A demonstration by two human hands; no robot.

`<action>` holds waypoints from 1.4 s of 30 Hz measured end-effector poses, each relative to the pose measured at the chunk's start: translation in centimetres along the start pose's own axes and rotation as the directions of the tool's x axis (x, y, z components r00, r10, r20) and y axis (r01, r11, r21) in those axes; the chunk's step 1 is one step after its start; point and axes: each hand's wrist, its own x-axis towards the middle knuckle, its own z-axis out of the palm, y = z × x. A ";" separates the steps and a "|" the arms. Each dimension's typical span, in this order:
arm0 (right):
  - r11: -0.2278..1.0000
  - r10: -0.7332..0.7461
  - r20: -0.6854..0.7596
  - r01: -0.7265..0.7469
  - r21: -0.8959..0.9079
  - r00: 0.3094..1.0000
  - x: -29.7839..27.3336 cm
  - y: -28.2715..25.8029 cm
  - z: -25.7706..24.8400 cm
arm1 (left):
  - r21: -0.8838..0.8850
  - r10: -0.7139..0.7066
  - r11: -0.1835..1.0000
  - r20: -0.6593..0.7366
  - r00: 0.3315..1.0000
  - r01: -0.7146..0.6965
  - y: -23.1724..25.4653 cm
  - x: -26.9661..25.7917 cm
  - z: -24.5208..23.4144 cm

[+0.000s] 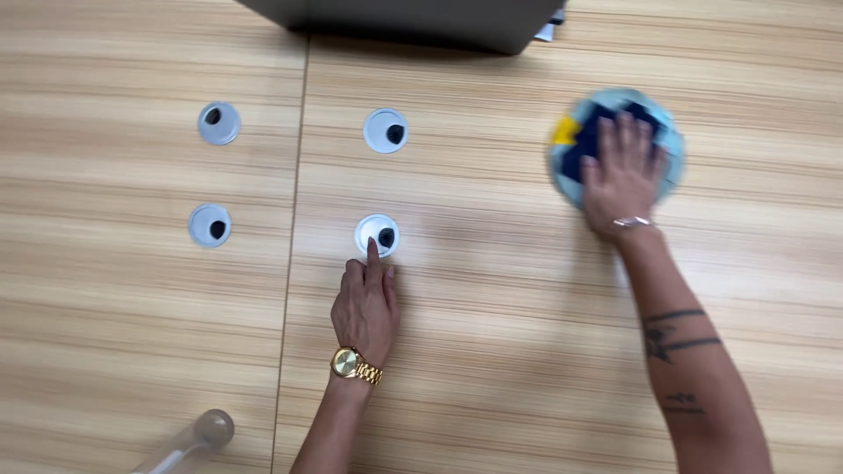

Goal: The person sprays a wooden desk and wipes it with a cloth, then places decorative stickers on its surface.

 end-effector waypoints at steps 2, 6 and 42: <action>0.994 -0.105 0.018 0.105 -0.008 0.994 2.9 -7.7 2.0 | -0.007 -0.034 0.999 -0.010 0.999 0.033 -0.9 -0.3 -0.8; 0.933 -0.360 0.073 0.360 0.021 0.930 6.8 -23.0 6.7 | -0.052 -0.091 0.995 -0.057 0.994 0.088 -2.1 -1.3 -2.9; 0.731 -0.672 0.232 0.680 0.056 0.703 -43.9 -40.4 7.2 | -0.418 -0.489 0.786 0.032 0.871 0.456 -21.5 -36.8 -16.0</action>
